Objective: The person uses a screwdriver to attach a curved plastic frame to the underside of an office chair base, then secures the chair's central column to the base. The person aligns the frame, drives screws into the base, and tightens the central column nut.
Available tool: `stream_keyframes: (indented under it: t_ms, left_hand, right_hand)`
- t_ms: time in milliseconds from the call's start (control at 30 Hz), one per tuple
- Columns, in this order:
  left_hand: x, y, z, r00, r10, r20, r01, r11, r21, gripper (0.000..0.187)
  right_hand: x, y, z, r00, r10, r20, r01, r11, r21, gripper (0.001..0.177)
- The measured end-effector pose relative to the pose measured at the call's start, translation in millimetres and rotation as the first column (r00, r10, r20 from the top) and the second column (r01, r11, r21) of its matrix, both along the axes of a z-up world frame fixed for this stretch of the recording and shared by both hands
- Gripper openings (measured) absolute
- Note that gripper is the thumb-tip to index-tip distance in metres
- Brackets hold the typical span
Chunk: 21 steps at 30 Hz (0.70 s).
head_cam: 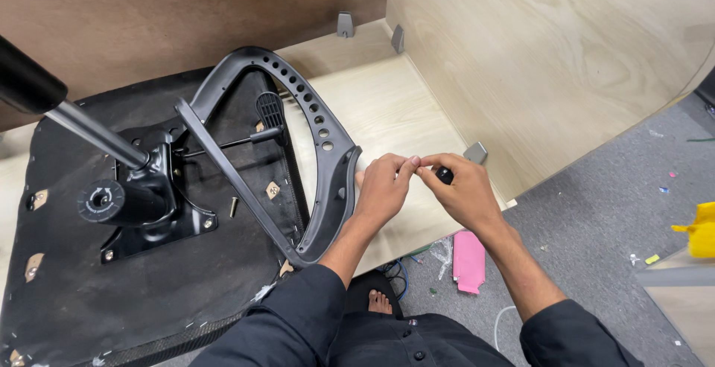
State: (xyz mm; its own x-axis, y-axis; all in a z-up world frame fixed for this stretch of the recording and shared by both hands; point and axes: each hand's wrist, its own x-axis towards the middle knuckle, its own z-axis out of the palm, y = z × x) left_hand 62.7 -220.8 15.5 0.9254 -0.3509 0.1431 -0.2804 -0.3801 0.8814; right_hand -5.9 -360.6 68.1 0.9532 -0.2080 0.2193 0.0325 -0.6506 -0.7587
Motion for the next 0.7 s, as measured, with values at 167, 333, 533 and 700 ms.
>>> stream_keyframes:
  t_ms: [167, 333, 533, 700]
  left_hand:
    - [10, 8, 3, 0.996, -0.037, -0.075, 0.049, 0.986, 0.161, 0.043]
    - [16, 13, 10, 0.991, -0.051, -0.126, 0.080, 0.968, 0.237, 0.047]
    - [26, 25, 13, 1.000, -0.005, -0.010, 0.007, 0.990, 0.142, 0.044]
    - [28, 34, 15, 0.996, -0.075, -0.050, 0.083, 0.979, 0.188, 0.038]
  right_hand:
    - [9, 4, -11, 0.999, 0.007, -0.052, -0.009, 0.999, -0.042, 0.024]
    - [19, 3, -23, 0.998, 0.018, -0.056, -0.020, 1.000, -0.025, 0.022]
    - [33, -3, -50, 0.946, -0.106, -0.307, 0.055, 0.984, -0.171, 0.025]
    - [35, -1, -71, 0.948, -0.138, -0.285, 0.065, 0.966, -0.249, 0.029]
